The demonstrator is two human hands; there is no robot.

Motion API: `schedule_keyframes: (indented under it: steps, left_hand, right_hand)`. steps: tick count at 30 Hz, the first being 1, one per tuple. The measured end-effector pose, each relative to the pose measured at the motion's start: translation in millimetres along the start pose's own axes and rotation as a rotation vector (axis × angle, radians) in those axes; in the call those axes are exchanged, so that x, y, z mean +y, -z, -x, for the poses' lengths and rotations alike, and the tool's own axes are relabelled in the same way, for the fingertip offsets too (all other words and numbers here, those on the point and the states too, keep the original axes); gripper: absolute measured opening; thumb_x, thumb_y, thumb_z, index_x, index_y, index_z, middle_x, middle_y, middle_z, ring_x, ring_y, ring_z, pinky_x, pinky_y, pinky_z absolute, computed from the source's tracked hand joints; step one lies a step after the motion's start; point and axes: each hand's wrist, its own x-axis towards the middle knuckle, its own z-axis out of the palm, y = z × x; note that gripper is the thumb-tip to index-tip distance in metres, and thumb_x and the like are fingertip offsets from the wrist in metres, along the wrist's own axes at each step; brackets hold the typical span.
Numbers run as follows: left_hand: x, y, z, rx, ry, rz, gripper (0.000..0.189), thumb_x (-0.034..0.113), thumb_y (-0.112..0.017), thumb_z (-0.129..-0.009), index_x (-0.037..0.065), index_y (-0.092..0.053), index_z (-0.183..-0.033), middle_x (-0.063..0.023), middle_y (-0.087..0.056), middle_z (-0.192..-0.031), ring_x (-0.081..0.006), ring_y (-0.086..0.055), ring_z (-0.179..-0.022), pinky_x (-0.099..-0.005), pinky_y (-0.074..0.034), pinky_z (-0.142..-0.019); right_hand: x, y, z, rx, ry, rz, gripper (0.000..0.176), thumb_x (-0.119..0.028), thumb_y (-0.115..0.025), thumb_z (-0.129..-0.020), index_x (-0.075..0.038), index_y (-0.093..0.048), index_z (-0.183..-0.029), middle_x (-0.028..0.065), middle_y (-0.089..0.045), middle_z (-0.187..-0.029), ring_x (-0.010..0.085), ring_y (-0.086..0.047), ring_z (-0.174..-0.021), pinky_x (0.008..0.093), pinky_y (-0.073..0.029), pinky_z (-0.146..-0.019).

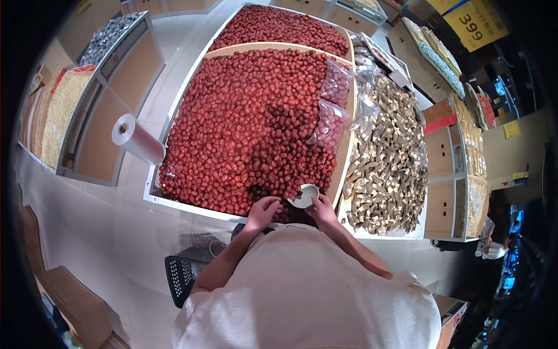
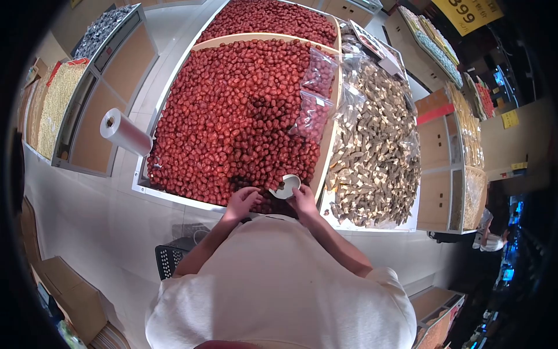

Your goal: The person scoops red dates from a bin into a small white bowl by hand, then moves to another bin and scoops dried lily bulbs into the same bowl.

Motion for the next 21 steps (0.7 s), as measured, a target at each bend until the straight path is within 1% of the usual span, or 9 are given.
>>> schedule_keyframes:
  steps: [1,3,6,8,9,14,16,20,21]
  left_hand:
    - [0,1,1,-0.002,-0.025,-0.005,0.025,0.016,-0.054,-0.099,0.000,-0.058,-0.118,-0.0088,-0.067,-0.093,-0.0112,-0.064,-0.081,-0.0226,-0.052,-0.066]
    - [4,1,5,0.001,-0.050,-0.006,0.025,0.015,-0.053,-0.099,-0.001,-0.057,-0.118,-0.0094,-0.067,-0.093,-0.0115,-0.064,-0.082,-0.0230,-0.052,-0.067]
    - [13,0,11,0.050,-0.057,-0.014,0.026,0.015,-0.053,-0.099,-0.001,-0.057,-0.119,-0.0090,-0.067,-0.093,-0.0119,-0.065,-0.083,-0.0240,-0.054,-0.069]
    - [15,1,15,0.092,-0.068,-0.094,0.026,0.015,-0.053,-0.099,-0.002,-0.059,-0.118,-0.0070,-0.068,-0.097,-0.0109,-0.064,-0.084,-0.0241,-0.053,-0.073]
    - [14,4,16,0.105,-0.118,-0.155,0.026,0.015,-0.053,-0.099,-0.002,-0.060,-0.118,-0.0074,-0.069,-0.097,-0.0102,-0.064,-0.084,-0.0240,-0.052,-0.074]
    - [7,14,24,0.168,-0.150,-0.110,0.026,0.015,-0.053,-0.099,-0.002,-0.059,-0.117,-0.0087,-0.069,-0.097,-0.0113,-0.065,-0.084,-0.0239,-0.051,-0.073]
    - [8,15,25,0.217,-0.115,-0.079,0.026,0.016,-0.053,-0.099,-0.002,-0.060,-0.117,-0.0087,-0.069,-0.097,-0.0121,-0.065,-0.084,-0.0240,-0.051,-0.072]
    - [10,13,16,0.201,-0.130,-0.106,0.026,0.015,-0.054,-0.099,-0.002,-0.061,-0.116,-0.0069,-0.069,-0.096,-0.0114,-0.065,-0.083,-0.0236,-0.051,-0.070]
    - [12,10,12,0.202,-0.128,-0.104,0.025,0.015,-0.054,-0.099,-0.002,-0.061,-0.116,-0.0067,-0.069,-0.095,-0.0115,-0.065,-0.083,-0.0240,-0.051,-0.070]
  right_hand:
    - [-1,-2,1,-0.003,-0.003,0.008,0.028,-0.015,-0.046,-0.100,-0.002,-0.046,-0.125,0.0102,-0.060,-0.109,0.0182,-0.060,-0.100,0.0338,-0.052,-0.089]
    - [-2,-5,4,-0.024,-0.001,-0.178,0.028,-0.013,-0.042,-0.101,-0.003,-0.045,-0.126,0.0112,-0.058,-0.118,0.0216,-0.060,-0.107,0.0387,-0.050,-0.095]
    - [0,-4,-4,0.029,-0.010,-0.179,0.029,-0.011,-0.041,-0.100,-0.002,-0.045,-0.127,0.0125,-0.057,-0.122,0.0241,-0.059,-0.111,0.0403,-0.050,-0.096]
    - [2,1,-9,0.037,-0.028,-0.175,0.029,-0.011,-0.042,-0.099,-0.004,-0.044,-0.128,0.0122,-0.056,-0.122,0.0238,-0.059,-0.110,0.0398,-0.051,-0.096]
    - [2,1,-9,0.050,-0.038,-0.180,0.030,-0.012,-0.043,-0.099,-0.005,-0.044,-0.128,0.0118,-0.055,-0.122,0.0235,-0.059,-0.110,0.0393,-0.051,-0.095]
    - [-7,-7,3,0.082,-0.025,-0.170,0.032,-0.012,-0.043,-0.099,-0.005,-0.042,-0.131,0.0118,-0.054,-0.123,0.0230,-0.058,-0.111,0.0395,-0.051,-0.095]
    - [-10,-10,4,0.128,0.084,-0.221,0.035,-0.014,-0.044,-0.098,-0.003,-0.042,-0.132,0.0136,-0.053,-0.124,0.0262,-0.058,-0.112,0.0395,-0.052,-0.094]
    - [-20,-11,-2,0.080,0.146,-0.228,0.035,-0.014,-0.045,-0.099,-0.003,-0.043,-0.132,0.0128,-0.056,-0.118,0.0248,-0.060,-0.107,0.0369,-0.054,-0.090]
    - [-24,-10,-3,0.065,0.171,-0.170,0.034,-0.015,-0.045,-0.099,-0.003,-0.044,-0.130,0.0118,-0.058,-0.114,0.0232,-0.061,-0.105,0.0358,-0.054,-0.088]
